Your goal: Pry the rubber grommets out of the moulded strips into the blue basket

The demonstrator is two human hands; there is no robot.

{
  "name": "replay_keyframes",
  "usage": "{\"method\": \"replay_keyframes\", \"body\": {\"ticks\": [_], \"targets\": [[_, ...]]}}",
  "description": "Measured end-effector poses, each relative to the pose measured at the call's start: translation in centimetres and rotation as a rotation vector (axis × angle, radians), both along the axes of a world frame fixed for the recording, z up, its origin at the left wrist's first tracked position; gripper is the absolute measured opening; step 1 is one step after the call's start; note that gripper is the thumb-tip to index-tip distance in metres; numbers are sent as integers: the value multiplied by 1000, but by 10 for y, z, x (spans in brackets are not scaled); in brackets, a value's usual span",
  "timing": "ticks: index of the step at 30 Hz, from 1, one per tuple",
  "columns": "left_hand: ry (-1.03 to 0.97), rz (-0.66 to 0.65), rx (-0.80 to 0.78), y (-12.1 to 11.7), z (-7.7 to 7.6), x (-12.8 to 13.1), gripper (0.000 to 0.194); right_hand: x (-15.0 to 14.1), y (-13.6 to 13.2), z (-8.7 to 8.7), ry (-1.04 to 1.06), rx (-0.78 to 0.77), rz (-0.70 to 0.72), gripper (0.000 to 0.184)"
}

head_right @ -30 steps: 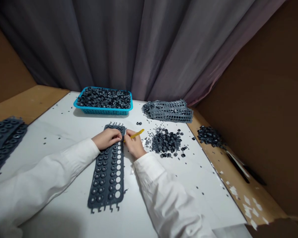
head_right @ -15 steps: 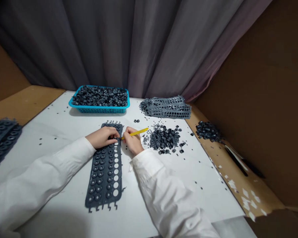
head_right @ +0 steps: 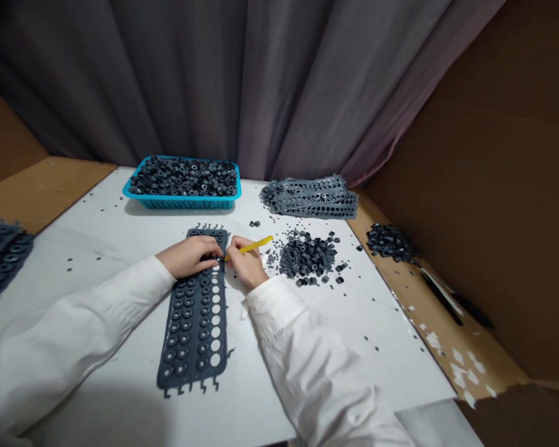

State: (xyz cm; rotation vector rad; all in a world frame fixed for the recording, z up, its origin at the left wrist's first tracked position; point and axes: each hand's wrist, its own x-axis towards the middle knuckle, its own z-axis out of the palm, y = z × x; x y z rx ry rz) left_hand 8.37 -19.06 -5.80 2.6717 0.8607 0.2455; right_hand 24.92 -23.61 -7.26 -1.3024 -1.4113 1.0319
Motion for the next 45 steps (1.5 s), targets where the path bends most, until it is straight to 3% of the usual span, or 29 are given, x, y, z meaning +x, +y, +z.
{"method": "replay_keyframes", "body": {"ticks": [5, 9, 18, 22, 27, 30, 34, 39, 45], "targets": [[161, -9, 204, -13, 8, 7, 14, -2, -2, 5, -136, 114, 49, 22], [223, -9, 279, -17, 6, 10, 18, -4, -4, 6, -241, 205, 76, 23], [277, -48, 354, -17, 2, 13, 16, -5, 1, 0, -153, 119, 47, 23], [173, -2, 307, -14, -3, 10, 17, -5, 3, -1, -119, 98, 40, 22], [-94, 68, 54, -5, -9, 4, 13, -4, 2, 1, -108, 93, 32, 22], [-168, 124, -20, -4, -10, 2, 11, -4, 1, 3, -109, 99, 36, 22], [-176, 104, -4, -5, -11, 2, 13, -4, 1, 1, -95, 96, 32, 23], [-67, 29, 25, -2, -8, 0, 16, 1, 3, -7, 77, 3, -40, 19], [22, 45, 10, -3, -2, 1, 19, 2, 2, -4, 107, -39, -51, 18]]}}
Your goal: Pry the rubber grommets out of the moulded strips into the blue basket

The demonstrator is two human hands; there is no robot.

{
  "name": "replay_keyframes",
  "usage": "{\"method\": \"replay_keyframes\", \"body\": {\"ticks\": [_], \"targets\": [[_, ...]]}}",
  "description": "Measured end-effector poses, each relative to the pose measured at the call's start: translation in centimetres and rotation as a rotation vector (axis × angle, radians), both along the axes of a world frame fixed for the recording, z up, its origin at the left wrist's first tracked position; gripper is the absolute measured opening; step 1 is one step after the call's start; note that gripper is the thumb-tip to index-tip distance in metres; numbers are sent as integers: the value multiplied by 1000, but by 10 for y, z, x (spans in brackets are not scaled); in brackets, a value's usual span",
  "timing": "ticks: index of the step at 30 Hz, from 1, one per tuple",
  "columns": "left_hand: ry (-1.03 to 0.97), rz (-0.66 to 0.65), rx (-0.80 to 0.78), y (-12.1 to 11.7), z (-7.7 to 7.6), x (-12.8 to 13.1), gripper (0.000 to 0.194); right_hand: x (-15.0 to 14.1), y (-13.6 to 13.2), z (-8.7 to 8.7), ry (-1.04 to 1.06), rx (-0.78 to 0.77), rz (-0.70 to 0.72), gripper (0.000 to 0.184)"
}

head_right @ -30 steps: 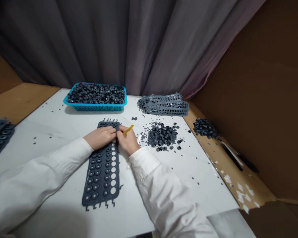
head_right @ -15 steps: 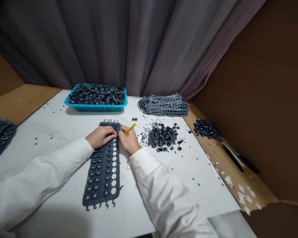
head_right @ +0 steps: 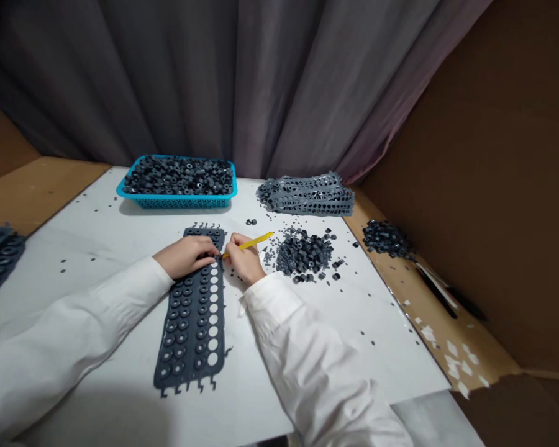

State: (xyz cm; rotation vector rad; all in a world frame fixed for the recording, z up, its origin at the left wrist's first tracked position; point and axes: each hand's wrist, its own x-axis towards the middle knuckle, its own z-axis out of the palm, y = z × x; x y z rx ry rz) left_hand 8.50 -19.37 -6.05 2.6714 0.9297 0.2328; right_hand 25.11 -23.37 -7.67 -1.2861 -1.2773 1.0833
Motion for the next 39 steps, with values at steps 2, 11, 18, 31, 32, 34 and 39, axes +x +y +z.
{"method": "replay_keyframes", "body": {"ticks": [2, 11, 18, 31, 32, 34, 39], "targets": [[8, 5, -7, -1, 2, 1, 19, -1, -1, 2, -4, -11, -1, 18], [63, 4, 34, -5, 8, 3, 20, 0, -1, -2, -8, 21, 27, 19], [87, -13, 100, -6, 5, 4, 19, 0, -3, 0, -75, 44, 47, 20], [192, -33, 269, -11, 7, 10, 17, -5, 0, -1, -219, 139, 94, 23], [209, -42, 301, -11, 7, 11, 17, -5, 0, 0, -219, 141, 98, 23], [230, -65, 353, -11, 5, 11, 18, -5, 0, 0, -205, 139, 98, 23], [114, -48, 313, -6, -4, 5, 20, -3, 1, 0, -179, 104, 94, 22]]}}
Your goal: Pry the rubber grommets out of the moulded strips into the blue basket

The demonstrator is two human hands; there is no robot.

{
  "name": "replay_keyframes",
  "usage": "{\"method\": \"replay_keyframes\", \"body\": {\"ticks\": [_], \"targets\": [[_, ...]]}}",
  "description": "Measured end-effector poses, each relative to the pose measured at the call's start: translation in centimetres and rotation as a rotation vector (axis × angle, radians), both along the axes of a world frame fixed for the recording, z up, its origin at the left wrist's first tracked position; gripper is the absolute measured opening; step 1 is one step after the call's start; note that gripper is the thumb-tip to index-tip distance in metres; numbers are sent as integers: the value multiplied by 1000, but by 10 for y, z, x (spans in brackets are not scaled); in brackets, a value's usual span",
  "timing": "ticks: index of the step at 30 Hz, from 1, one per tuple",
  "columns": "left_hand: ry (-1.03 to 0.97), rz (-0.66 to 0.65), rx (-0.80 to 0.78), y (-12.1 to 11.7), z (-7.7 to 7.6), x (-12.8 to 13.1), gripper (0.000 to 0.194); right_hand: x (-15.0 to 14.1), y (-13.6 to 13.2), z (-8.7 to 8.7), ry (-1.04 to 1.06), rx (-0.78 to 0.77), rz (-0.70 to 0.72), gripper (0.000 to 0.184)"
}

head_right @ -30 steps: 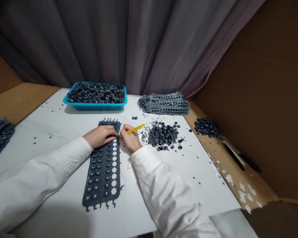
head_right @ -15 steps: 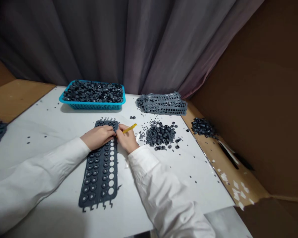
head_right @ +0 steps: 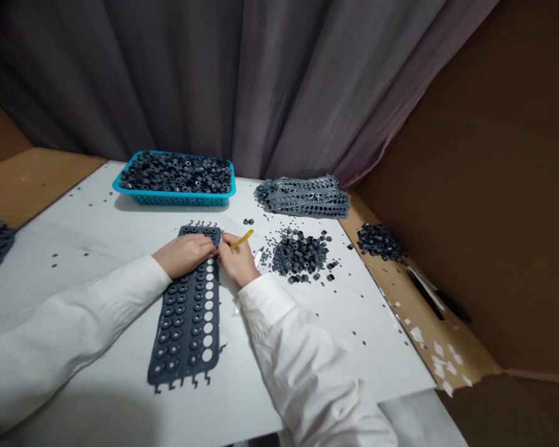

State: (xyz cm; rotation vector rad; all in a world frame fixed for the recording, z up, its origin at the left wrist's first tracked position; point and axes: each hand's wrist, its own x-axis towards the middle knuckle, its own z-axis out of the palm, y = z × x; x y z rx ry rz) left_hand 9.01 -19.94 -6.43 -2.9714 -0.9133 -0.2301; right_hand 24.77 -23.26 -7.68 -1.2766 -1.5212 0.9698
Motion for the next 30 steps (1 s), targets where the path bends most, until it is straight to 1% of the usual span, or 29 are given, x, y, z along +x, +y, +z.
{"method": "replay_keyframes", "body": {"ticks": [3, 5, 9, 12, 15, 17, 26, 30], "targets": [[-187, 9, -159, 5, -6, -5, 19, 0, 0, 1, -3, -14, -7, 23], [-275, 24, -233, 6, -8, -7, 18, -1, -1, 2, -13, -19, -11, 24], [-311, 55, -307, 7, -5, -8, 16, 0, -1, 4, 3, -32, -19, 23], [-278, 38, -351, 8, 1, -8, 16, 2, 0, 1, 107, -92, -49, 20], [-240, 22, -359, 11, 4, -9, 17, 3, 1, -3, 228, -128, -70, 18], [-223, 13, -356, 12, 5, -10, 18, 4, 1, -4, 249, -126, -67, 17], [-162, 10, -343, 10, 9, -8, 17, 3, 0, -3, 233, -136, -54, 16], [-137, 29, -316, 7, 8, -6, 19, 3, -1, -2, 181, -136, -49, 17]]}}
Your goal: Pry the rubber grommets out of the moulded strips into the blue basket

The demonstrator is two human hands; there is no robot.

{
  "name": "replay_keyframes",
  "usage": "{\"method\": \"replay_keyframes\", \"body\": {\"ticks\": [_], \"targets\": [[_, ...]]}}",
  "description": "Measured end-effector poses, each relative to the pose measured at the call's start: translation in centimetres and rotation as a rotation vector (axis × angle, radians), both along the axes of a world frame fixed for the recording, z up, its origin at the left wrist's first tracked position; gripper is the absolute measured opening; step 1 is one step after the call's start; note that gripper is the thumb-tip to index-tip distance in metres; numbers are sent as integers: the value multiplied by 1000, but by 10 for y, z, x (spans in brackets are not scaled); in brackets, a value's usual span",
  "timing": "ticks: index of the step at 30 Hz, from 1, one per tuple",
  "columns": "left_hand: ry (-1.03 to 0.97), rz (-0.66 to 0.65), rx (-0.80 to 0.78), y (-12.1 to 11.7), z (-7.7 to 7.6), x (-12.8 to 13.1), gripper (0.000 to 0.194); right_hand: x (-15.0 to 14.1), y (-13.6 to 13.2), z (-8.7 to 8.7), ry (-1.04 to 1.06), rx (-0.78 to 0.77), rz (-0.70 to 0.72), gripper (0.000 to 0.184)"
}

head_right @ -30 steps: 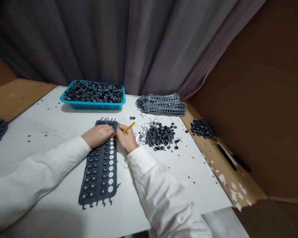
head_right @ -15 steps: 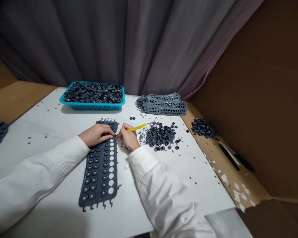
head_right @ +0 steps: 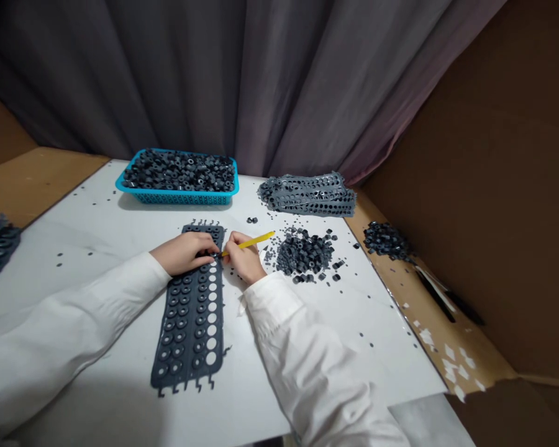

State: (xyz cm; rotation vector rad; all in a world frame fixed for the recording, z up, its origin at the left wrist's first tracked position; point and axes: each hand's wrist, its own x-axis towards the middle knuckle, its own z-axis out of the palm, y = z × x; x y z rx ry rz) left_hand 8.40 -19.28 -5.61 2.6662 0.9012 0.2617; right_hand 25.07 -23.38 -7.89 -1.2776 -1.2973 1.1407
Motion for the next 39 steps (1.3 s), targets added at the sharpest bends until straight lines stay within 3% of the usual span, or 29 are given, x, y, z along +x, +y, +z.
{"method": "replay_keyframes", "body": {"ticks": [6, 11, 19, 28, 39], "targets": [[56, -2, 46, -3, 3, 2, 19, -2, -3, 7, -98, 18, 19, 21], [151, -53, 178, -7, 7, 6, 16, -5, -2, 7, -217, 123, 51, 23], [113, -63, 280, -5, -4, 7, 21, -6, -1, 8, -252, 135, 62, 23], [-228, 106, -78, 2, -13, -3, 14, -5, 2, 10, -205, 101, 77, 23], [-151, 12, -112, 5, -6, -4, 17, 2, 3, 0, 79, 0, -42, 17]]}}
